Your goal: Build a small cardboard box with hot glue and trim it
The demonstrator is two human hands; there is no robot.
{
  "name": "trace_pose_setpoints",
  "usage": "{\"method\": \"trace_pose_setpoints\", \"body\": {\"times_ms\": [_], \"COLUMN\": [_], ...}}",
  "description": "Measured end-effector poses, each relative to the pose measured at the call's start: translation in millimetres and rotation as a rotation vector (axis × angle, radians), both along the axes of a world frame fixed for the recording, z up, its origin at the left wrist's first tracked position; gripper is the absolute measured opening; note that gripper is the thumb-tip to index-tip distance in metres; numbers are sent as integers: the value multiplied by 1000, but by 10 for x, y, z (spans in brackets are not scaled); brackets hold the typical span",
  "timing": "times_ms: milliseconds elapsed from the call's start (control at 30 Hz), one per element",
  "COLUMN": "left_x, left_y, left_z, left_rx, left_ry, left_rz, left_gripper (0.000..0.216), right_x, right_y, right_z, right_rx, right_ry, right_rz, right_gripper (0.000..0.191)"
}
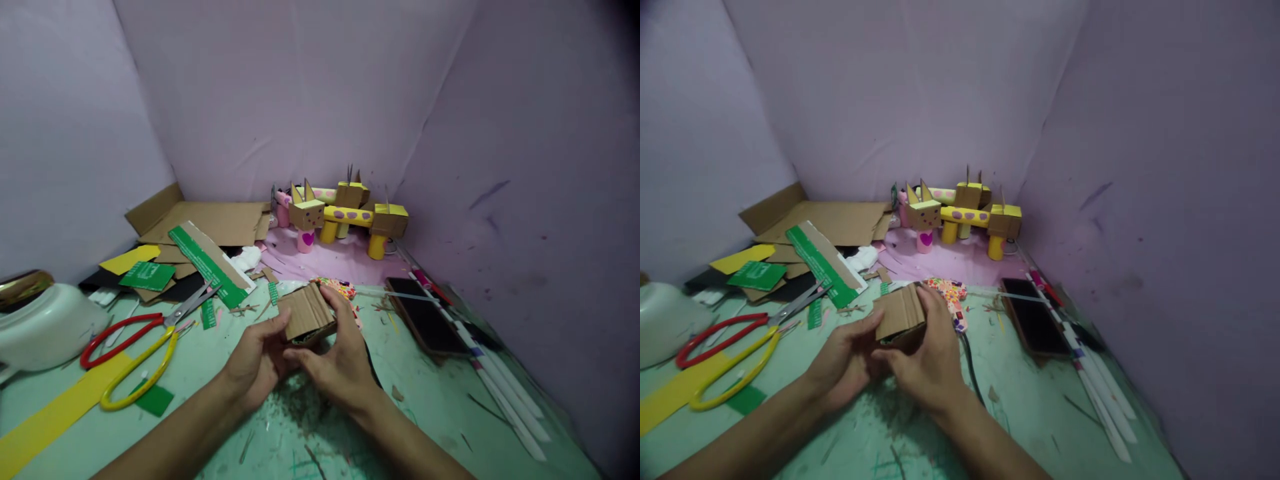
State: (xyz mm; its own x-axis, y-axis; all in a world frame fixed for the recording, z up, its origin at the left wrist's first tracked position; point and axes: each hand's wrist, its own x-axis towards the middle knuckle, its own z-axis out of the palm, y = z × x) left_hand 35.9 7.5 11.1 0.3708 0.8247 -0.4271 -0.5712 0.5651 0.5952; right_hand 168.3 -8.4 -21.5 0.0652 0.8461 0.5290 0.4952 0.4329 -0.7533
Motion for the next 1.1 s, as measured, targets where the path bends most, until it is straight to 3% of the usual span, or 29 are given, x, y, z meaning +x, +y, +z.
{"method": "trace_pose_setpoints", "body": {"times_ms": [333, 733, 1100], "left_x": [-12, -46, -65], "left_y": [-60, -59, -29], "left_z": [5, -72, -16], "left_rx": [65, 162, -11], "left_ry": [32, 19, 75], "left_rz": [-11, -76, -70], "left_gripper": [25, 35, 26], "right_x": [56, 149, 177], "right_y": [13, 37, 88], "right_z": [6, -77, 42], "right_rx": [53, 85, -24], "right_ry": [88, 153, 188], "right_rz": [-32, 18, 37], "right_gripper": [72, 62, 53]}}
